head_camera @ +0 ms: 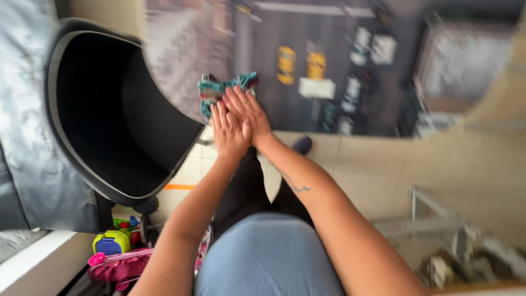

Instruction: The person wipes a table surface with a cloth, applies liquid from a spray bottle, and continues scrubbing the table and the seat of a chair.

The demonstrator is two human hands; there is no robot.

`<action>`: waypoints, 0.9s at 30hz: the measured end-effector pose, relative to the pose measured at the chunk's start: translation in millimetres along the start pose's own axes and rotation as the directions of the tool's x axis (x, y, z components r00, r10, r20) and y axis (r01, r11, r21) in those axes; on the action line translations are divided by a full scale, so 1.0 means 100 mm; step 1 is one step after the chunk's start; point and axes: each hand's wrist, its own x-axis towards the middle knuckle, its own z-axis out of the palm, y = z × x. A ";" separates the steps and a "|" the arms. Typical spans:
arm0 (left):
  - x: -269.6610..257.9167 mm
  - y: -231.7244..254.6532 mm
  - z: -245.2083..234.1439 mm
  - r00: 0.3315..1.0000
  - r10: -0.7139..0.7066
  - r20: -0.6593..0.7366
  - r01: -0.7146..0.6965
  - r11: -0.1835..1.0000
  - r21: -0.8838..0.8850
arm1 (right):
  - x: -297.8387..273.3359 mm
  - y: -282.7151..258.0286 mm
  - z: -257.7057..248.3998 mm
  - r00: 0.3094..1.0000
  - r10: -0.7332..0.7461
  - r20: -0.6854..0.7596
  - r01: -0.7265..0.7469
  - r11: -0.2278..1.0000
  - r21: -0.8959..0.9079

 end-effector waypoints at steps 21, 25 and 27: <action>-0.20 4.75 1.91 0.608 0.759 0.232 -0.784 0.620 0.027 | -3.34 3.25 -0.84 0.328 0.909 -0.257 0.533 0.047 0.845; -0.38 4.31 1.84 0.501 0.835 0.228 -0.825 0.541 -0.165 | -3.47 2.74 -0.35 0.201 0.926 -0.320 -0.641 0.371 0.672; -0.46 4.11 1.73 0.412 0.885 0.216 -0.836 0.461 -0.296 | -3.47 2.48 -0.41 0.153 0.903 -0.401 -0.817 0.344 0.463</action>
